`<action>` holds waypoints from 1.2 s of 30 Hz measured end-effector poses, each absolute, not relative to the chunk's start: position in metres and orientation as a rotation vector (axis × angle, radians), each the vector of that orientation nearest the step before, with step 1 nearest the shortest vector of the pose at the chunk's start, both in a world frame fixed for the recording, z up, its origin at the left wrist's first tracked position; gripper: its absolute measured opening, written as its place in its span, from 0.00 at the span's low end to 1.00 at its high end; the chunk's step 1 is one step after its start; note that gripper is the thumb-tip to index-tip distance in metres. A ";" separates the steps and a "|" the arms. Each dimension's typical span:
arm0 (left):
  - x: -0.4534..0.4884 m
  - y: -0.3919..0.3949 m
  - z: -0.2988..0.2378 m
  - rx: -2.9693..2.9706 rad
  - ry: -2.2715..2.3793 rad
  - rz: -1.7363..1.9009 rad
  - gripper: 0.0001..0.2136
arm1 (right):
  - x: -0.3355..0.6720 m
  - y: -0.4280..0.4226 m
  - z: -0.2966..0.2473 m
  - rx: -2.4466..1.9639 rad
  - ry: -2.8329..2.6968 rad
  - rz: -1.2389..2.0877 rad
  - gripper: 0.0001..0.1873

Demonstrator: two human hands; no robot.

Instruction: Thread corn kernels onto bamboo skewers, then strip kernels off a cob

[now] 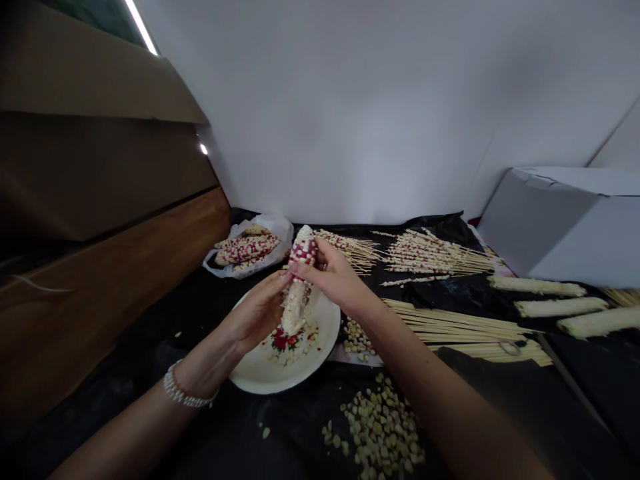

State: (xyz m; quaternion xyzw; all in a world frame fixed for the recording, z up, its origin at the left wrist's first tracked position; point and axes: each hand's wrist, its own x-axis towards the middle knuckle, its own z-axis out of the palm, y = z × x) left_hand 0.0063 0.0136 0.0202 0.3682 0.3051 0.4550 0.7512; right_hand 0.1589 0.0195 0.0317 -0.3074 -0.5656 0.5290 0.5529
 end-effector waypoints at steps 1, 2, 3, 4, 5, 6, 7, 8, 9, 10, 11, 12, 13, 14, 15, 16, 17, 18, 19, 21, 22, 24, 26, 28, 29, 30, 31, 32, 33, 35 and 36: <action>0.006 0.014 0.018 0.825 0.675 1.000 0.07 | 0.159 0.020 0.032 -0.735 -1.332 1.254 0.18; 0.006 0.015 0.016 0.843 0.681 1.005 0.08 | 0.159 0.020 0.032 -0.743 -1.328 1.254 0.18; 0.005 0.015 0.014 0.857 0.683 1.010 0.08 | 0.159 0.020 0.031 -0.747 -1.325 1.252 0.18; 0.005 0.016 0.013 0.871 0.678 1.017 0.08 | 0.159 0.020 0.031 -0.748 -1.324 1.248 0.18; 0.005 0.016 0.012 0.883 0.671 1.022 0.09 | 0.159 0.021 0.031 -0.747 -1.324 1.244 0.18; 0.005 0.016 0.012 0.893 0.664 1.026 0.09 | 0.159 0.021 0.032 -0.746 -1.324 1.241 0.18; 0.005 0.016 0.012 0.898 0.660 1.032 0.09 | 0.159 0.021 0.032 -0.746 -1.324 1.237 0.18; 0.005 0.015 0.013 0.899 0.660 1.038 0.08 | 0.160 0.021 0.032 -0.748 -1.323 1.233 0.17; 0.005 0.015 0.014 0.899 0.662 1.042 0.08 | 0.160 0.021 0.032 -0.750 -1.323 1.230 0.17; 0.005 0.014 0.015 0.899 0.669 1.044 0.08 | 0.160 0.021 0.031 -0.753 -1.324 1.226 0.17; 0.005 0.014 0.016 0.896 0.679 1.043 0.08 | 0.160 0.022 0.031 -0.755 -1.326 1.223 0.17; 0.005 0.013 0.017 0.891 0.689 1.043 0.07 | 0.161 0.022 0.031 -0.757 -1.329 1.220 0.17; 0.006 0.013 0.018 0.889 0.689 1.042 0.07 | 0.161 0.022 0.031 -0.758 -1.334 1.217 0.17; 0.006 0.013 0.018 0.888 0.685 1.040 0.06 | 0.160 0.022 0.031 -0.759 -1.338 1.214 0.17; 0.006 0.013 0.017 0.888 0.679 1.037 0.05 | 0.160 0.022 0.030 -0.759 -1.342 1.212 0.17; 0.006 0.013 0.017 0.892 0.676 1.036 0.04 | 0.159 0.021 0.031 -0.761 -1.354 1.204 0.17; 0.006 0.013 0.016 0.901 0.680 1.039 0.04 | 0.159 0.021 0.030 -0.765 -1.371 1.188 0.17; 0.006 0.013 0.015 0.914 0.695 1.042 0.03 | 0.158 0.020 0.030 -0.773 -1.391 1.169 0.17; 0.007 0.013 0.014 0.927 0.721 1.044 0.03 | 0.156 0.020 0.030 -0.782 -1.411 1.149 0.16; 0.007 0.014 0.012 0.949 0.776 1.043 0.03 | 0.154 0.019 0.028 -0.811 -1.454 1.095 0.16; 0.007 0.014 0.011 0.958 0.795 1.038 0.03 | 0.153 0.019 0.027 -0.827 -1.470 1.069 0.16; 0.007 0.015 0.008 0.974 0.808 1.029 0.02 | 0.151 0.020 0.023 -0.857 -1.491 1.025 0.15; 0.007 0.015 0.006 0.988 0.804 1.033 0.02 | 0.149 0.022 0.020 -0.877 -1.500 0.998 0.15; 0.006 0.016 0.004 0.999 0.808 1.041 0.03 | 0.148 0.023 0.017 -0.883 -1.495 0.999 0.14; 0.006 0.016 0.003 1.004 0.812 1.044 0.03 | 0.148 0.023 0.016 -0.882 -1.493 1.004 0.14; 0.006 0.016 0.003 1.007 0.815 1.046 0.03 | 0.148 0.023 0.016 -0.878 -1.490 1.013 0.14; 0.006 0.017 0.002 1.008 0.816 1.045 0.03 | 0.148 0.023 0.016 -0.875 -1.484 1.025 0.14; 0.007 0.017 0.001 1.002 0.817 1.035 0.04 | 0.148 0.023 0.017 -0.870 -1.476 1.040 0.14; 0.007 0.018 0.001 0.989 0.818 1.020 0.06 | 0.148 0.022 0.017 -0.864 -1.467 1.059 0.14; 0.007 0.020 0.000 0.958 0.822 0.987 0.11 | 0.149 0.021 0.020 -0.849 -1.445 1.104 0.14; 0.007 0.020 0.001 0.947 0.824 0.982 0.14 | 0.151 0.020 0.022 -0.840 -1.432 1.126 0.14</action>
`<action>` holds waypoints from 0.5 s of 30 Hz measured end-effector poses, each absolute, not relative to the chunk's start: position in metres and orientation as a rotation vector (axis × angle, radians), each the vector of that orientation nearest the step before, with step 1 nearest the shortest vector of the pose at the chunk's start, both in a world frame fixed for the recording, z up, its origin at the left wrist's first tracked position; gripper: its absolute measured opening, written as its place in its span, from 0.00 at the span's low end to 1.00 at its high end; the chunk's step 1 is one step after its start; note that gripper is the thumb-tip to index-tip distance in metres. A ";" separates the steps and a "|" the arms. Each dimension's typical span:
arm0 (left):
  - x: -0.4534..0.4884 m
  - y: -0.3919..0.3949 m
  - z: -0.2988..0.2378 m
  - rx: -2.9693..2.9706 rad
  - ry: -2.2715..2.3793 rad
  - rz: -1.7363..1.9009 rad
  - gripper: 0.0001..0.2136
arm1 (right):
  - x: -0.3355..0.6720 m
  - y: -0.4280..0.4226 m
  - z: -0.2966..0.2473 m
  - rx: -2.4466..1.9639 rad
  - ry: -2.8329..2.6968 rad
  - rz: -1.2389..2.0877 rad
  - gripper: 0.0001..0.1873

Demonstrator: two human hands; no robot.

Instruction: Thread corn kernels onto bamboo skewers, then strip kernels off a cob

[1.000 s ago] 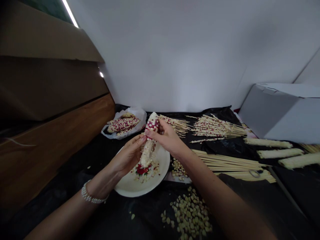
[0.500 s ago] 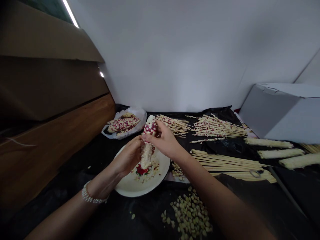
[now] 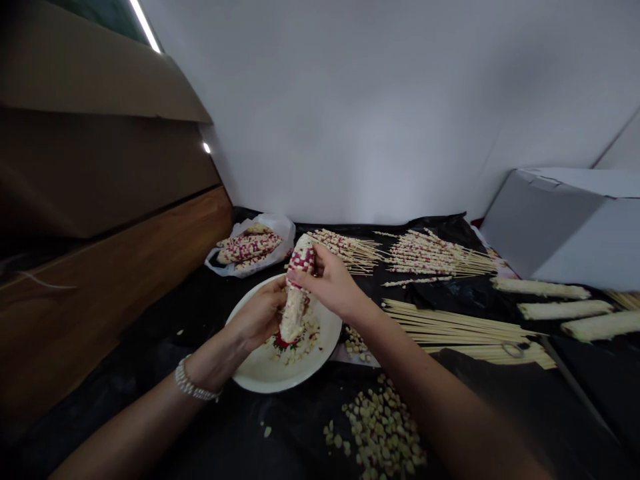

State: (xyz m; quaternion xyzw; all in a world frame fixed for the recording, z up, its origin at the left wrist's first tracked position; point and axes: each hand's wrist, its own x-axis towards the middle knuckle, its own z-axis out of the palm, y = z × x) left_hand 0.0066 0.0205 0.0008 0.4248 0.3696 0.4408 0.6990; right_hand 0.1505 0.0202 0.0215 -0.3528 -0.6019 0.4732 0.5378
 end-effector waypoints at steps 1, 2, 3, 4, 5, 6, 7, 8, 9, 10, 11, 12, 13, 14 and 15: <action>0.006 0.021 0.002 0.941 0.822 0.982 0.16 | 0.152 0.020 0.023 -0.830 -1.420 1.146 0.15; 0.006 0.021 0.003 0.936 0.819 0.987 0.18 | 0.154 0.020 0.025 -0.821 -1.410 1.163 0.15; 0.005 0.021 0.006 0.925 0.811 0.992 0.19 | 0.155 0.020 0.026 -0.813 -1.400 1.175 0.16; 0.005 0.021 0.009 0.905 0.799 0.991 0.20 | 0.157 0.021 0.027 -0.805 -1.390 1.181 0.17; 0.004 0.020 0.012 0.872 0.782 0.984 0.20 | 0.159 0.022 0.027 -0.797 -1.381 1.184 0.17; 0.004 0.019 0.016 0.838 0.757 0.973 0.18 | 0.161 0.023 0.027 -0.790 -1.372 1.185 0.17; 0.003 0.018 0.020 0.807 0.733 0.964 0.16 | 0.162 0.024 0.027 -0.783 -1.364 1.184 0.17; 0.003 0.017 0.023 0.787 0.711 0.957 0.13 | 0.163 0.025 0.027 -0.776 -1.358 1.186 0.17; 0.003 0.017 0.025 0.771 0.694 0.952 0.11 | 0.164 0.025 0.026 -0.769 -1.355 1.191 0.17; 0.003 0.017 0.027 0.757 0.686 0.945 0.08 | 0.165 0.026 0.025 -0.762 -1.353 1.200 0.17; 0.003 0.017 0.028 0.743 0.689 0.937 0.07 | 0.165 0.026 0.025 -0.754 -1.352 1.212 0.17; 0.002 0.018 0.027 0.724 0.702 0.929 0.06 | 0.165 0.026 0.024 -0.744 -1.352 1.227 0.17; 0.002 0.019 0.027 0.704 0.725 0.920 0.06 | 0.165 0.025 0.024 -0.733 -1.352 1.244 0.17; 0.002 0.019 0.025 0.691 0.746 0.907 0.07 | 0.165 0.025 0.025 -0.721 -1.353 1.261 0.17; 0.001 0.020 0.024 0.688 0.761 0.887 0.10 | 0.165 0.025 0.025 -0.708 -1.352 1.278 0.18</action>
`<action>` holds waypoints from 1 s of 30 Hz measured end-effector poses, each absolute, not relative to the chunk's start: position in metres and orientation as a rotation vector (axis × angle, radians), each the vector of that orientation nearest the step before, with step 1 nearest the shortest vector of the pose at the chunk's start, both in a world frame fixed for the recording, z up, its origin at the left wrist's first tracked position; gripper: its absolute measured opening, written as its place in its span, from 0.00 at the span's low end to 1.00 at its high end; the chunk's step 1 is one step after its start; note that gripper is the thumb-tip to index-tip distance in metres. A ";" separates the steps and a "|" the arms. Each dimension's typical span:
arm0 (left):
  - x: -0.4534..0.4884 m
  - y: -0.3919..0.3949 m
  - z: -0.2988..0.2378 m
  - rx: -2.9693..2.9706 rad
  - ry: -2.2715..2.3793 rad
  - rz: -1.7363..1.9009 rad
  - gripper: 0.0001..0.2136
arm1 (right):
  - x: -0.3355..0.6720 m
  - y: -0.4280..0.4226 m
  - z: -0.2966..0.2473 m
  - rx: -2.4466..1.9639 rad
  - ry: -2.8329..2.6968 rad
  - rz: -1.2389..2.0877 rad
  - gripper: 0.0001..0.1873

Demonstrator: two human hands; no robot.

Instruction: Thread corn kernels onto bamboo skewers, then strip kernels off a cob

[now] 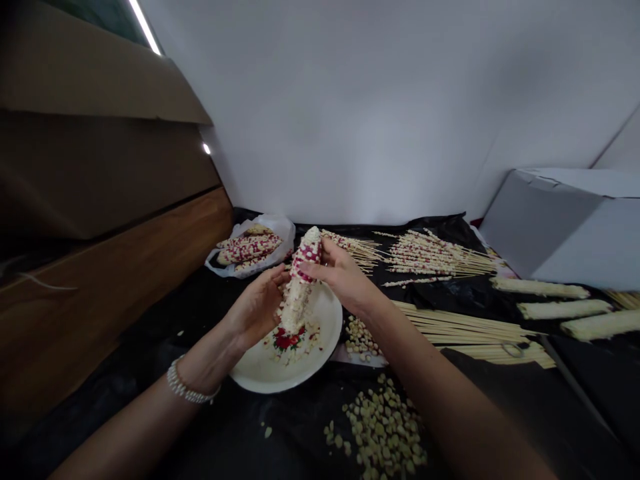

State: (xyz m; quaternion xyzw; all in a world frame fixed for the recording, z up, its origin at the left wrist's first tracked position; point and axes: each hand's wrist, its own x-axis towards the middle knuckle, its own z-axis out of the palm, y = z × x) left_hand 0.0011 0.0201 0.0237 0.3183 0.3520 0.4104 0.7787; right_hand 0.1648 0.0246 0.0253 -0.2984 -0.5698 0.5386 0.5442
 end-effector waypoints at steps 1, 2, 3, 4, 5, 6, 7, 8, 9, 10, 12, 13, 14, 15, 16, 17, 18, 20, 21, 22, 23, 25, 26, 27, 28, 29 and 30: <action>0.001 0.020 0.022 0.699 0.762 0.862 0.12 | 0.165 0.024 0.026 -0.696 -1.350 1.296 0.19; 0.000 0.020 0.021 0.722 0.751 0.834 0.15 | 0.165 0.024 0.027 -0.689 -1.347 1.314 0.20; 0.000 0.020 0.020 0.754 0.732 0.802 0.16 | 0.165 0.024 0.028 -0.690 -1.346 1.329 0.21; 0.001 0.019 0.020 0.789 0.715 0.779 0.17 | 0.165 0.024 0.029 -0.698 -1.345 1.338 0.22; 0.001 0.017 0.020 0.820 0.707 0.771 0.17 | 0.165 0.024 0.029 -0.708 -1.346 1.340 0.22; 0.002 0.016 0.020 0.846 0.712 0.781 0.16 | 0.166 0.024 0.029 -0.717 -1.346 1.334 0.21; 0.003 0.015 0.020 0.866 0.723 0.802 0.15 | 0.166 0.024 0.029 -0.724 -1.347 1.323 0.19; 0.004 0.013 0.020 0.881 0.739 0.827 0.14 | 0.166 0.025 0.028 -0.724 -1.344 1.310 0.18; 0.005 0.012 0.020 0.891 0.754 0.849 0.13 | 0.167 0.026 0.026 -0.721 -1.341 1.300 0.16; 0.006 0.011 0.020 0.896 0.767 0.865 0.13 | 0.167 0.027 0.025 -0.718 -1.337 1.293 0.15; 0.007 0.011 0.019 0.899 0.773 0.887 0.12 | 0.168 0.028 0.023 -0.718 -1.334 1.284 0.14; 0.007 0.011 0.018 0.900 0.768 0.901 0.11 | 0.168 0.029 0.023 -0.719 -1.333 1.281 0.15; 0.007 0.011 0.018 0.905 0.760 0.916 0.11 | 0.168 0.029 0.022 -0.719 -1.332 1.276 0.15; 0.007 0.011 0.017 0.914 0.751 0.929 0.10 | 0.168 0.029 0.023 -0.721 -1.331 1.271 0.16; 0.007 0.011 0.016 0.927 0.741 0.939 0.10 | 0.168 0.029 0.023 -0.724 -1.331 1.265 0.16; 0.007 0.011 0.016 0.944 0.734 0.945 0.10 | 0.168 0.029 0.024 -0.728 -1.331 1.259 0.16; 0.007 0.011 0.016 0.961 0.731 0.946 0.11 | 0.168 0.029 0.024 -0.734 -1.330 1.252 0.16; 0.007 0.010 0.016 0.993 0.734 0.949 0.11 | 0.168 0.029 0.025 -0.747 -1.333 1.240 0.16; 0.007 0.010 0.016 1.006 0.739 0.951 0.11 | 0.168 0.029 0.025 -0.753 -1.336 1.234 0.16; 0.008 0.009 0.015 1.015 0.747 0.953 0.11 | 0.168 0.029 0.025 -0.760 -1.341 1.229 0.16; 0.008 0.009 0.015 1.021 0.756 0.957 0.10 | 0.168 0.029 0.025 -0.765 -1.345 1.224 0.16; 0.009 0.009 0.015 1.024 0.797 0.975 0.08 | 0.167 0.029 0.024 -0.776 -1.356 1.216 0.16; 0.009 0.009 0.015 1.019 0.829 0.983 0.08 | 0.166 0.028 0.024 -0.783 -1.361 1.212 0.16; 0.010 0.009 0.015 1.010 0.861 0.984 0.07 | 0.165 0.027 0.023 -0.791 -1.366 1.207 0.16; 0.010 0.009 0.015 0.997 0.885 0.970 0.07 | 0.163 0.026 0.023 -0.799 -1.371 1.202 0.16; 0.010 0.010 0.015 0.979 0.898 0.949 0.07 | 0.161 0.024 0.024 -0.807 -1.375 1.197 0.17; 0.009 0.010 0.015 0.956 0.901 0.925 0.07 | 0.159 0.023 0.024 -0.814 -1.380 1.194 0.17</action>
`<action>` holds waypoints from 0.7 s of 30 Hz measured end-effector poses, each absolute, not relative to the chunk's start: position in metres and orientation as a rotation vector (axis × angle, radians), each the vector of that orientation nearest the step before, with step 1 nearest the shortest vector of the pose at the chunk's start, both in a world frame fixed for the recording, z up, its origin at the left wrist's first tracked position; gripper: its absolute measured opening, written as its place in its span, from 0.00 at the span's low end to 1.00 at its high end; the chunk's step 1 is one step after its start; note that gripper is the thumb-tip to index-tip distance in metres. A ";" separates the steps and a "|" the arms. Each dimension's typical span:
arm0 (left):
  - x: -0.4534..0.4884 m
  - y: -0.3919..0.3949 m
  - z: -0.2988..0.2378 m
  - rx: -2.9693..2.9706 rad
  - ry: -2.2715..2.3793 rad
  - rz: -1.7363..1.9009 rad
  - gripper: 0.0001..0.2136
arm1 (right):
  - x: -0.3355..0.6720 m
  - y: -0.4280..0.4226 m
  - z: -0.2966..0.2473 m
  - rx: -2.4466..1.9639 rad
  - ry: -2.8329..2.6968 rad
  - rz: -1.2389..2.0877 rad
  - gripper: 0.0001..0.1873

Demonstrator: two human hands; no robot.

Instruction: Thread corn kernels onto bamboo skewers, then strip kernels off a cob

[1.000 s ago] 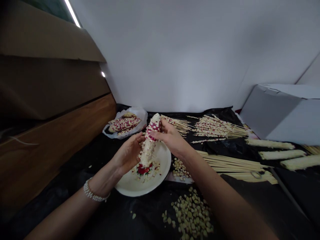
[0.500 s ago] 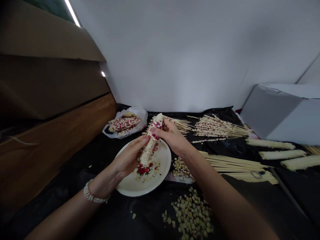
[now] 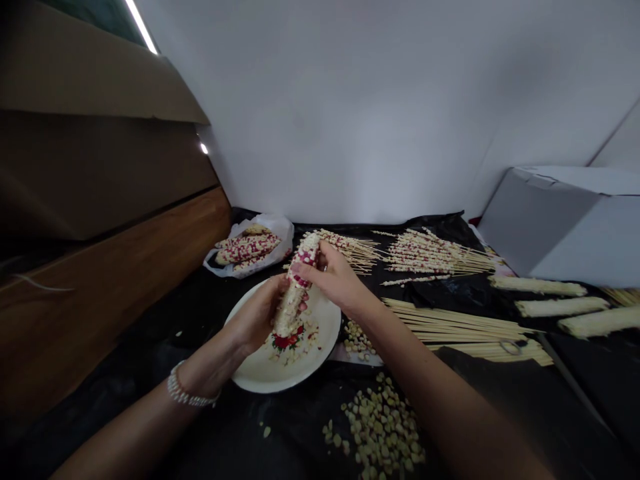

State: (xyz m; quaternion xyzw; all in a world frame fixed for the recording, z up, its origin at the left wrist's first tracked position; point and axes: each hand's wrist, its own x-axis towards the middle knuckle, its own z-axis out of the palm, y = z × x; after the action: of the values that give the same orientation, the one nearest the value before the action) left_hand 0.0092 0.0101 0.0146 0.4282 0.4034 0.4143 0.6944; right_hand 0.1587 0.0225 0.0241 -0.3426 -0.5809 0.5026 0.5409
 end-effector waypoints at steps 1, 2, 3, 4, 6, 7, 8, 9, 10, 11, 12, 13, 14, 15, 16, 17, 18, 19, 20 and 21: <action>0.009 0.011 0.014 0.930 0.897 0.904 0.07 | 0.157 0.021 0.025 -0.819 -1.387 1.194 0.17; 0.008 0.011 0.014 0.904 0.895 0.890 0.06 | 0.155 0.019 0.025 -0.821 -1.396 1.196 0.17; 0.007 0.012 0.014 0.881 0.893 0.883 0.06 | 0.153 0.018 0.026 -0.820 -1.405 1.201 0.17; 0.006 0.013 0.015 0.858 0.891 0.882 0.05 | 0.153 0.017 0.027 -0.817 -1.414 1.205 0.17; 0.004 0.013 0.016 0.827 0.869 0.870 0.09 | 0.154 0.017 0.027 -0.805 -1.419 1.207 0.16; 0.003 0.014 0.017 0.821 0.844 0.862 0.11 | 0.156 0.018 0.027 -0.798 -1.416 1.208 0.16; 0.003 0.014 0.019 0.818 0.814 0.855 0.13 | 0.158 0.020 0.026 -0.791 -1.408 1.210 0.16; 0.003 0.014 0.020 0.817 0.782 0.846 0.14 | 0.160 0.022 0.025 -0.785 -1.397 1.213 0.16; 0.003 0.013 0.022 0.818 0.759 0.838 0.14 | 0.162 0.024 0.024 -0.780 -1.386 1.220 0.15; 0.003 0.013 0.023 0.824 0.750 0.837 0.13 | 0.163 0.026 0.023 -0.776 -1.373 1.226 0.15; 0.004 0.012 0.023 0.834 0.755 0.847 0.11 | 0.164 0.028 0.022 -0.774 -1.360 1.232 0.16; 0.004 0.012 0.022 0.853 0.768 0.873 0.10 | 0.165 0.029 0.021 -0.774 -1.347 1.237 0.16; 0.005 0.011 0.021 0.886 0.783 0.911 0.10 | 0.165 0.030 0.020 -0.777 -1.335 1.242 0.16; 0.005 0.011 0.019 0.932 0.797 0.955 0.11 | 0.165 0.030 0.019 -0.783 -1.323 1.247 0.17; 0.005 0.011 0.016 0.988 0.806 0.998 0.13 | 0.165 0.030 0.019 -0.792 -1.311 1.250 0.18; 0.005 0.011 0.014 1.044 0.809 1.031 0.15 | 0.164 0.030 0.019 -0.801 -1.300 1.254 0.19; 0.004 0.011 0.011 1.088 0.809 1.048 0.18 | 0.164 0.030 0.018 -0.810 -1.289 1.255 0.20; 0.004 0.011 0.010 1.115 0.808 1.053 0.19 | 0.164 0.030 0.018 -0.816 -1.279 1.254 0.20; 0.003 0.012 0.009 1.124 0.803 1.049 0.20 | 0.163 0.030 0.019 -0.819 -1.272 1.253 0.20; 0.003 0.012 0.009 1.115 0.792 1.041 0.20 | 0.163 0.030 0.019 -0.820 -1.266 1.250 0.19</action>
State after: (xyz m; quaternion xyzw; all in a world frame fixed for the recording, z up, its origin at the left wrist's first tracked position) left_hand 0.0031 0.0120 0.0088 0.4912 0.3489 0.4587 0.6532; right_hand 0.1634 0.0296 0.0188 -0.3475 -0.5365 0.5298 0.5574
